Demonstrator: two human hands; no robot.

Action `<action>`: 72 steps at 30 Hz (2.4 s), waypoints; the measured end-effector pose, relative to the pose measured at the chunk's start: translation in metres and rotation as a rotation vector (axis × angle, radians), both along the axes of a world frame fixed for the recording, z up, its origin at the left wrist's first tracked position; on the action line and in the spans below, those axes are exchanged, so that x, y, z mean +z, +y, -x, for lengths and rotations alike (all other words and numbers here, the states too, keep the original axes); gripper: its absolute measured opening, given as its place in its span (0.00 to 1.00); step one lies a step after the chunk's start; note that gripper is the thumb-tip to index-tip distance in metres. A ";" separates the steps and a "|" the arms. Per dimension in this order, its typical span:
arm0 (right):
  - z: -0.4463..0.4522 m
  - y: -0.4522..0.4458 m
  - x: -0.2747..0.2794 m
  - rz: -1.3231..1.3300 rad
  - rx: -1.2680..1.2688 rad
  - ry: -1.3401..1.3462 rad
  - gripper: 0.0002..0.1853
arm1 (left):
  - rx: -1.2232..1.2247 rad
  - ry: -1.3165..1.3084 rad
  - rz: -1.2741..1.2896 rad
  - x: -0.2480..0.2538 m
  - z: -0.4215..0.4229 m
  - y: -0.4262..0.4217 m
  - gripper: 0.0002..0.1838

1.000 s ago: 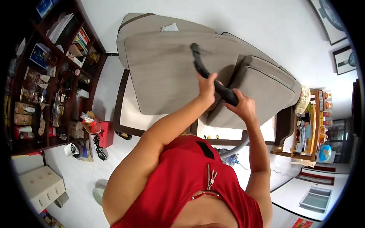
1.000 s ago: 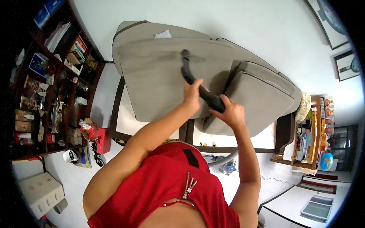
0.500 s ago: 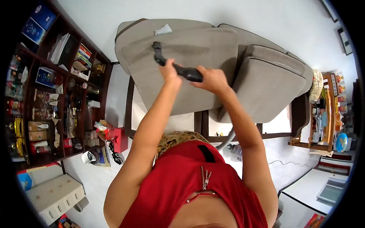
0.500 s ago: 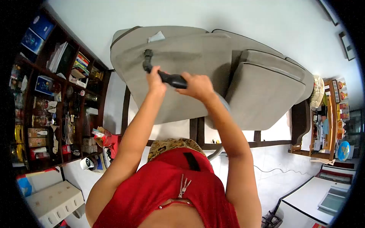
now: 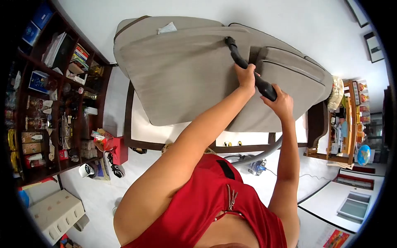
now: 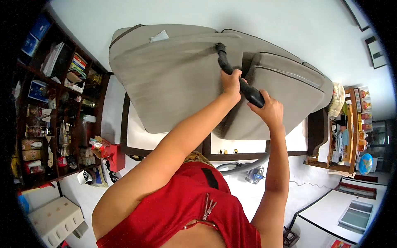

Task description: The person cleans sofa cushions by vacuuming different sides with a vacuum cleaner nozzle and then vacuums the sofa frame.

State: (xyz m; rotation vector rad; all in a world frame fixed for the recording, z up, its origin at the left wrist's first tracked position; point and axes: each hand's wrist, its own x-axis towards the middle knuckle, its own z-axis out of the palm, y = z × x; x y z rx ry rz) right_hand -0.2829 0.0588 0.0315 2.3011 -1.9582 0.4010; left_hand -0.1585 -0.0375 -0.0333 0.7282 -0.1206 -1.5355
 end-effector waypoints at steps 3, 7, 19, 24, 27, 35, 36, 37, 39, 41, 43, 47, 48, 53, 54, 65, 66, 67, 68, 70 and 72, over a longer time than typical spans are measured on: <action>0.007 0.018 0.001 0.016 -0.046 -0.014 0.30 | -0.066 0.004 -0.018 0.001 0.011 0.005 0.23; -0.019 0.031 -0.003 0.034 -0.002 -0.061 0.32 | -0.074 0.010 0.059 0.029 -0.036 0.039 0.24; -0.116 -0.016 -0.065 -0.022 0.289 -0.227 0.29 | 0.105 -0.266 -0.012 -0.045 -0.172 0.021 0.21; -0.040 0.001 -0.051 -0.057 0.116 -0.211 0.30 | 0.052 -0.229 -0.015 -0.031 -0.077 0.022 0.26; 0.005 0.015 -0.048 -0.049 -0.007 -0.153 0.30 | -0.036 -0.152 0.007 -0.032 -0.018 0.018 0.30; 0.056 0.054 -0.038 0.007 -0.178 -0.163 0.29 | -0.264 -0.126 0.049 -0.021 0.059 0.028 0.34; 0.054 0.057 -0.035 0.028 -0.169 -0.160 0.29 | -0.289 -0.119 0.068 -0.015 0.055 0.033 0.34; 0.049 0.058 -0.034 0.057 -0.126 -0.183 0.29 | -0.250 -0.163 0.068 -0.003 0.044 0.040 0.34; 0.029 0.054 -0.033 0.080 -0.007 -0.265 0.29 | -0.104 -0.176 0.100 0.015 0.013 0.055 0.24; 0.001 0.040 -0.039 0.072 0.106 -0.322 0.30 | -0.013 -0.218 0.104 0.006 -0.031 0.052 0.20; -0.033 0.020 -0.048 0.021 0.206 -0.355 0.30 | 0.059 -0.302 0.097 -0.004 -0.081 0.046 0.26; -0.090 -0.018 -0.059 -0.052 0.320 -0.357 0.28 | 0.172 -0.381 -0.006 -0.009 -0.149 0.022 0.22; -0.094 -0.026 -0.060 -0.054 0.313 -0.347 0.28 | 0.171 -0.406 -0.013 -0.012 -0.158 0.013 0.22; -0.070 -0.039 -0.056 -0.040 0.241 -0.332 0.28 | 0.065 -0.340 -0.018 -0.025 -0.133 -0.018 0.22; -0.055 -0.037 -0.056 -0.026 0.217 -0.322 0.28 | 0.050 -0.340 0.002 -0.023 -0.113 -0.018 0.23; 0.072 0.005 -0.054 0.040 -0.151 -0.360 0.28 | -0.106 -0.364 0.042 -0.013 0.075 -0.021 0.33; 0.077 0.010 -0.054 0.046 -0.173 -0.383 0.28 | -0.135 -0.384 0.036 -0.013 0.084 -0.019 0.34; 0.081 0.016 -0.054 0.054 -0.194 -0.408 0.28 | -0.175 -0.367 0.043 -0.014 0.092 -0.016 0.34; 0.083 0.022 -0.055 0.070 -0.209 -0.367 0.28 | -0.215 -0.351 0.052 -0.014 0.096 -0.014 0.34; 0.086 0.031 -0.055 0.113 -0.232 -0.283 0.27 | -0.311 -0.250 0.091 -0.012 0.092 -0.011 0.35; 0.083 0.038 -0.057 0.079 -0.181 -0.341 0.29 | -0.225 -0.272 0.129 -0.009 0.088 0.009 0.34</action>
